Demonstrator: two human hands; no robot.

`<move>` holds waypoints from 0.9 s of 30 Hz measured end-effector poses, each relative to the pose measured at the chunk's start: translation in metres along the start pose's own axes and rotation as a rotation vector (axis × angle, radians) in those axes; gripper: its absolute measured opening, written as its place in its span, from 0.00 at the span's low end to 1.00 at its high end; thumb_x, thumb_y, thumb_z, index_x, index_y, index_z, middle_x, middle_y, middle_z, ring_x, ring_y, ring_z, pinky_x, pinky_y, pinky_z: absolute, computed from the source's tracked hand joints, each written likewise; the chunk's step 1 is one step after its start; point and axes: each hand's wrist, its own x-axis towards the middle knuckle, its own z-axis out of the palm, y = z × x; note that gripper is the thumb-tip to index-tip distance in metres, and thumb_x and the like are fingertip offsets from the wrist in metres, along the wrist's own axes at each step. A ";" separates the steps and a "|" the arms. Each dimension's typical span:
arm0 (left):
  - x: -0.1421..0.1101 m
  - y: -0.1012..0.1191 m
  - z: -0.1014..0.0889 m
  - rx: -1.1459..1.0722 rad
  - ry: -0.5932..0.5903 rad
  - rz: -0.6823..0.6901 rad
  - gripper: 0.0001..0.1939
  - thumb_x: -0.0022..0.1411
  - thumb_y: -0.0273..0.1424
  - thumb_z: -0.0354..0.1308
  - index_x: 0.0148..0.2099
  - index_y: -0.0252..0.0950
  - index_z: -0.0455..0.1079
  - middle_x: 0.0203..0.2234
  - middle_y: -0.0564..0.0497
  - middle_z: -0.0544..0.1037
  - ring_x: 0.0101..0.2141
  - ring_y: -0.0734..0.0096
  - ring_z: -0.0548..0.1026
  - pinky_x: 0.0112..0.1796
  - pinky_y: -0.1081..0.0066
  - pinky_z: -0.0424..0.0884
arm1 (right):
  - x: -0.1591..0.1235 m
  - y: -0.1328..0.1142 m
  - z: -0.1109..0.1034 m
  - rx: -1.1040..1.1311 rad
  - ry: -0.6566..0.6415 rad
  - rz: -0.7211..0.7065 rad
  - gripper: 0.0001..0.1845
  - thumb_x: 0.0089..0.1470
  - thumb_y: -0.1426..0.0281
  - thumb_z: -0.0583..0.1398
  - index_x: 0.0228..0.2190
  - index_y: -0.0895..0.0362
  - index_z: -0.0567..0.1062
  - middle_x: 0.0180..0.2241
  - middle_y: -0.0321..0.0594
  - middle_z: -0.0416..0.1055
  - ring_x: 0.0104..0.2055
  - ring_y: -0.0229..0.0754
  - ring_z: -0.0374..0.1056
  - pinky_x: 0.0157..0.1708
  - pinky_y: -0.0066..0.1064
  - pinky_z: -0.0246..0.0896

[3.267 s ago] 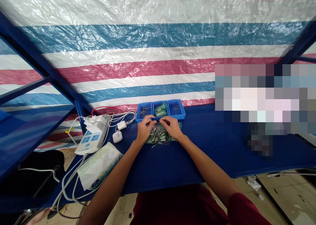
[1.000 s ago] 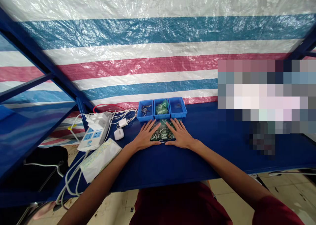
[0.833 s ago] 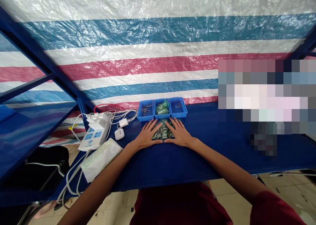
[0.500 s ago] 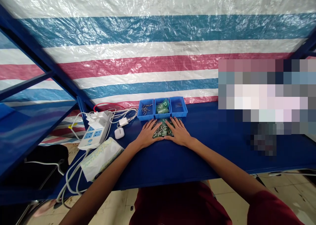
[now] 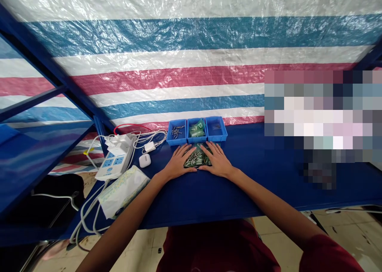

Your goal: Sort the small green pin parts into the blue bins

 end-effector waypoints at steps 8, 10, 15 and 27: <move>0.004 -0.005 -0.007 -0.060 -0.018 0.019 0.47 0.53 0.61 0.50 0.67 0.40 0.53 0.64 0.41 0.56 0.65 0.51 0.51 0.64 0.52 0.43 | -0.001 0.000 -0.002 0.028 0.069 -0.022 0.43 0.56 0.45 0.52 0.63 0.58 0.57 0.65 0.52 0.49 0.68 0.55 0.42 0.65 0.50 0.37; 0.004 -0.006 -0.008 -0.055 -0.029 0.022 0.48 0.52 0.62 0.51 0.67 0.39 0.52 0.65 0.40 0.55 0.65 0.50 0.51 0.64 0.52 0.43 | -0.001 0.000 -0.002 0.047 0.119 -0.036 0.39 0.57 0.46 0.52 0.61 0.59 0.61 0.63 0.52 0.53 0.67 0.54 0.45 0.65 0.50 0.38; 0.002 -0.007 -0.008 -0.054 -0.057 0.018 0.50 0.51 0.61 0.53 0.68 0.39 0.50 0.65 0.41 0.56 0.65 0.50 0.52 0.63 0.52 0.44 | 0.001 -0.002 -0.007 0.127 0.215 -0.128 0.22 0.59 0.54 0.55 0.47 0.56 0.73 0.54 0.50 0.66 0.60 0.54 0.56 0.59 0.50 0.50; 0.002 -0.007 -0.003 -0.032 -0.038 0.033 0.47 0.54 0.60 0.51 0.68 0.40 0.50 0.65 0.41 0.55 0.65 0.50 0.51 0.63 0.51 0.44 | 0.006 -0.011 -0.018 0.117 0.234 -0.147 0.13 0.60 0.69 0.53 0.33 0.57 0.77 0.43 0.48 0.70 0.50 0.51 0.60 0.47 0.43 0.55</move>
